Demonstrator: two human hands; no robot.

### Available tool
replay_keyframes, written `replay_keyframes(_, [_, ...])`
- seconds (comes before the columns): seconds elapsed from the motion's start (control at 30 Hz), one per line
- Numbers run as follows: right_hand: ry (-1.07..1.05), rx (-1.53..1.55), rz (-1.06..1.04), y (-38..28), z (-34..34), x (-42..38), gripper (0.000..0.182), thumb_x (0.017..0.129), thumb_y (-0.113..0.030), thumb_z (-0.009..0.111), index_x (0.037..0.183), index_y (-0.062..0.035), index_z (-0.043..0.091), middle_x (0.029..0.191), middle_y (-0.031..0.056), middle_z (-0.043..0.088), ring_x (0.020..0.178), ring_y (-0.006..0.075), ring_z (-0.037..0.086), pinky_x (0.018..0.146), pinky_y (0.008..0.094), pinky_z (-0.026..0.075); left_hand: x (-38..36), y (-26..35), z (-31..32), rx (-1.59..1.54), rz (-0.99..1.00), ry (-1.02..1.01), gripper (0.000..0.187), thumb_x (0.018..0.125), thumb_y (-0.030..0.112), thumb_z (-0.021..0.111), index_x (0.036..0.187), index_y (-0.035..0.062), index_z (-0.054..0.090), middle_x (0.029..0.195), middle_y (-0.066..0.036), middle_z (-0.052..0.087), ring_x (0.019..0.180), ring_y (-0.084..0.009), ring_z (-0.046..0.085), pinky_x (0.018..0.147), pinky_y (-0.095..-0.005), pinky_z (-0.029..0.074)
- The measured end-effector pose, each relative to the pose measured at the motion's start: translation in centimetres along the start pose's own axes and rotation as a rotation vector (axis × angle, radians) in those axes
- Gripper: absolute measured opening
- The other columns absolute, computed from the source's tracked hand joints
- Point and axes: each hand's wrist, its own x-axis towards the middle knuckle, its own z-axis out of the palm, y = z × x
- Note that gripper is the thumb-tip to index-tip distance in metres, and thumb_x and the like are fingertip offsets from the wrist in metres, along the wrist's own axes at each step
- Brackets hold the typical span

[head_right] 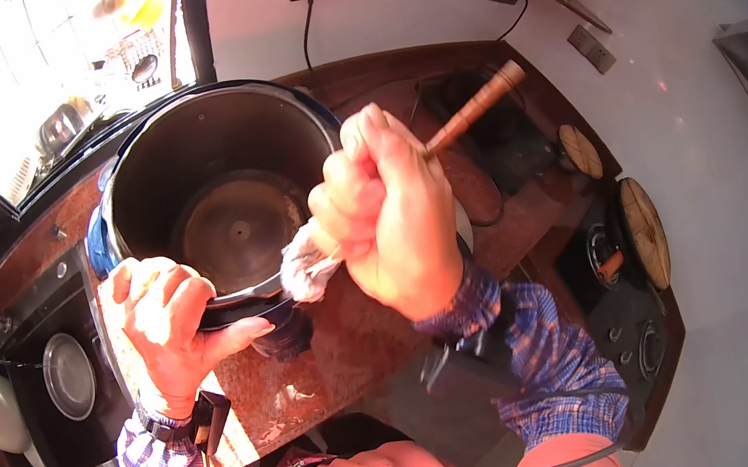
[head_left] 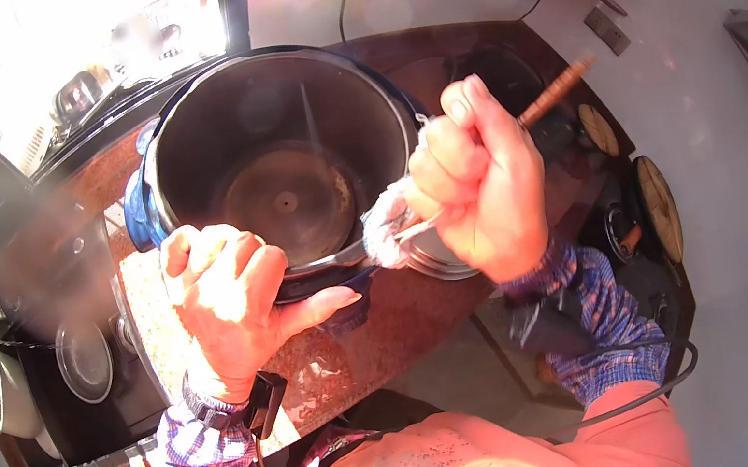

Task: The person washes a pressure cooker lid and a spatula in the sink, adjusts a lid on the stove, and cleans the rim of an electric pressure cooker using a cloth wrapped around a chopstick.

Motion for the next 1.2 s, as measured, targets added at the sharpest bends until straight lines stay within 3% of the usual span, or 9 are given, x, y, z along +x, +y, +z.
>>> replay_keyframes(0.2, [-0.183,-0.102,-0.111,0.8,-0.9,-1.1,0.032,0.108,-0.035,0.028,0.087,-0.0159,0.042,0.054,-0.0061,0.024,0.043,0.009,0.022,0.043,0.0274,0.028,-0.3,-0.8,-0.3,-0.104,0.031,0.047,0.058,0.066,0.063,0.073,0.083,0.0085,0.061,0.082,-0.004,0.06,0.081,-0.0242,0.059,0.08,-0.0407,0.039])
replay_keyframes(0.27, [-0.273,-0.216,-0.113,0.1,-0.5,-1.2,0.032,0.108,-0.033,0.026,0.087,-0.0146,0.04,0.054,-0.0055,0.026,0.044,0.0098,0.025,0.044,0.0284,0.032,-1.1,-2.8,-0.9,-0.267,0.021,0.074,0.049,0.091,0.053,0.054,0.095,0.0058,0.065,0.097,-0.009,0.064,0.099,-0.0308,0.059,0.092,-0.0445,0.039])
replay_keyframes(0.33, [-0.472,-0.416,-0.141,-0.4,-0.2,-1.5,0.033,0.105,-0.041,0.036,0.086,-0.0133,0.041,0.062,-0.0021,0.035,0.055,0.0131,0.037,0.055,0.0338,0.041,-1.2,-4.7,-2.1,-0.222,-0.146,0.088,0.046,0.099,0.044,0.045,0.097,0.0035,0.067,0.105,-0.012,0.065,0.111,-0.0339,0.057,0.1,-0.0455,0.036])
replay_keyframes(0.4, [-0.584,-0.576,-0.323,-1.1,0.6,-1.0,0.036,0.102,-0.045,0.041,0.087,-0.0128,0.044,0.065,-0.0011,0.037,0.06,0.014,0.039,0.06,0.0333,0.041,-1.3,-7.3,-1.3,-0.259,-0.212,0.115,0.043,0.099,0.037,0.042,0.099,0.0029,0.068,0.111,-0.014,0.065,0.122,-0.0364,0.051,0.105,-0.0456,0.032])
replay_keyframes(0.47, [-0.409,-0.283,-0.299,-2.6,2.0,-1.4,0.036,0.103,-0.045,0.042,0.088,-0.0123,0.047,0.066,-0.001,0.04,0.062,0.0132,0.04,0.06,0.0307,0.039,-1.1,-8.7,-1.0,-0.208,-0.186,0.092,0.038,0.099,0.032,0.043,0.095,0.0029,0.067,0.112,-0.014,0.064,0.125,-0.0373,0.048,0.107,-0.0453,0.03])
replay_keyframes(0.63, [-0.234,-0.046,-0.108,-3.3,0.7,-0.6,0.041,0.108,-0.04,0.021,0.081,-0.0143,0.038,0.052,-0.004,0.021,0.044,0.0104,0.015,0.042,0.0289,0.015,-1.1,-8.7,-0.1,-0.298,-0.174,0.095,0.025,0.094,0.019,0.045,0.086,0.0023,0.062,0.106,-0.013,0.064,0.121,-0.0379,0.051,0.105,-0.0451,0.031])
replay_keyframes(0.87, [-0.247,0.031,-0.288,1.0,2.8,-3.1,0.041,0.107,-0.037,0.023,0.079,-0.0126,0.039,0.048,-0.0003,0.033,0.039,0.0145,0.021,0.041,0.0318,0.021,-0.6,-8.3,0.2,-0.278,-0.192,0.157,0.017,0.088,0.009,0.046,0.081,0.0015,0.06,0.101,-0.013,0.065,0.104,-0.0323,0.054,0.101,-0.0447,0.034])
replay_keyframes(1.03, [-0.728,-0.362,-0.409,3.1,6.3,-4.7,0.04,0.103,-0.027,0.034,0.068,-0.0091,0.04,0.043,0.0021,0.037,0.031,0.013,0.027,0.034,0.0272,0.021,-0.9,-8.5,0.0,-0.302,-0.2,0.131,0.015,0.086,0.008,0.048,0.084,0.0015,0.062,0.103,-0.013,0.065,0.108,-0.0324,0.052,0.102,-0.0452,0.033])
replay_keyframes(1.2, [-0.543,-0.436,-0.385,-0.1,5.6,-5.4,0.042,0.106,-0.028,0.028,0.073,-0.0064,0.043,0.046,0.0031,0.042,0.032,0.014,0.03,0.035,0.0287,0.026,-1.2,-8.6,-0.1,-0.302,-0.195,0.127,0.014,0.084,0.007,0.051,0.087,0.0027,0.064,0.106,-0.011,0.065,0.111,-0.0315,0.051,0.102,-0.0441,0.033])
